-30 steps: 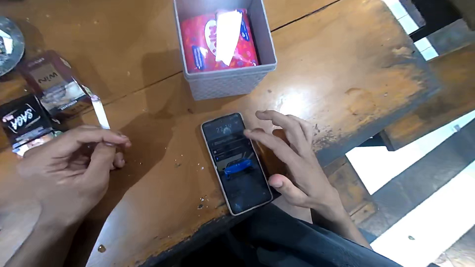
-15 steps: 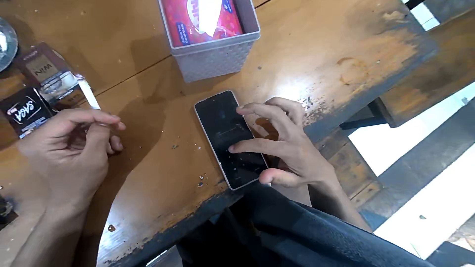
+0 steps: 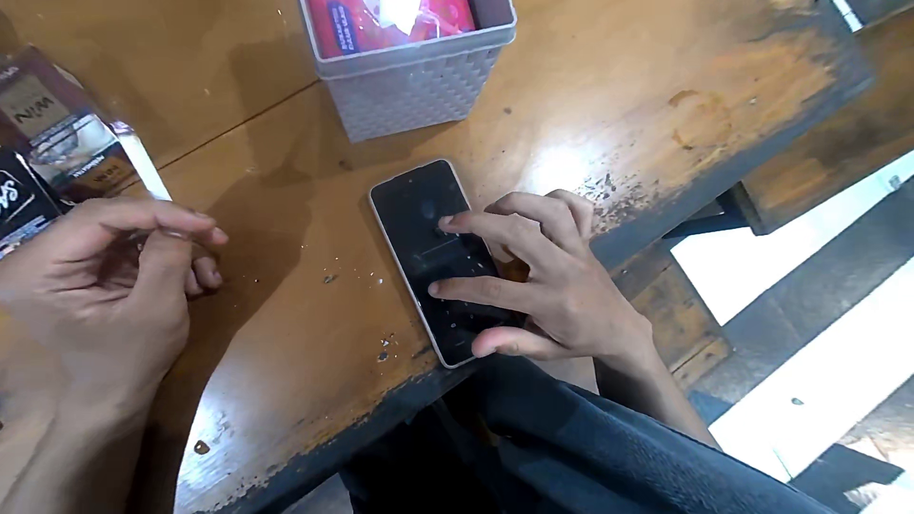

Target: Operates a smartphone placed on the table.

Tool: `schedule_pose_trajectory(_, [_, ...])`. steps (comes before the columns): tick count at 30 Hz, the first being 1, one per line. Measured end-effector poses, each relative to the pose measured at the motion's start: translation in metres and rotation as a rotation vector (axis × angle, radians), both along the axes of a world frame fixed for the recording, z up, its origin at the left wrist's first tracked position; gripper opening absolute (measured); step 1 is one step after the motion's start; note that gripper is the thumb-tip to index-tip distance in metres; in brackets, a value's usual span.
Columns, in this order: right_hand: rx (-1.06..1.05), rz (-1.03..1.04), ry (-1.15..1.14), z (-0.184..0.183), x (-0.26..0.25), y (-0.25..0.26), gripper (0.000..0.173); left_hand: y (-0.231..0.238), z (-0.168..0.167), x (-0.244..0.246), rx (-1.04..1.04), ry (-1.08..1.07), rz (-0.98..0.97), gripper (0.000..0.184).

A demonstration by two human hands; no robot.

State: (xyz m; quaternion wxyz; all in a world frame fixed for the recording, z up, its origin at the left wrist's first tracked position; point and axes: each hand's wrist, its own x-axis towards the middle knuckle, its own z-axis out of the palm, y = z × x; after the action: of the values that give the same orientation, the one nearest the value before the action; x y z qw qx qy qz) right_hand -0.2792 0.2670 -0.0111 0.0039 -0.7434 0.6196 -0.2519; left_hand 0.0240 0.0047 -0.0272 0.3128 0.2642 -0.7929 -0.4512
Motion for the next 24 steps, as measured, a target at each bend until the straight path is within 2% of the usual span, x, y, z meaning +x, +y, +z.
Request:
schedule_pose_trajectory(6, [0.015,0.039,-0.072,0.001,-0.003,-0.002,0.056,-0.008,-0.005,-0.003,-0.002,0.021,-0.021,0.016])
schedule_pose_trajectory(10, [-0.002,0.003,-0.268,0.007,-0.008,-0.003,0.041,-0.013,-0.009,-0.003,-0.001,0.022,-0.032,0.018])
schedule_pose_trajectory(19, [0.096,-0.014,-0.267,0.01,-0.011,-0.005,0.062,-0.011,-0.006,-0.008,-0.012,0.014,-0.058,0.018])
schedule_pose_trajectory(21, [0.049,0.002,-0.343,0.01,-0.015,-0.006,0.057,-0.011,-0.006,-0.008,-0.008,0.017,-0.059,0.018])
schedule_pose_trajectory(24, [-0.045,-0.005,-0.469,0.007,-0.02,-0.004,0.037,-0.012,-0.007,-0.007,0.004,0.028,-0.063,0.018])
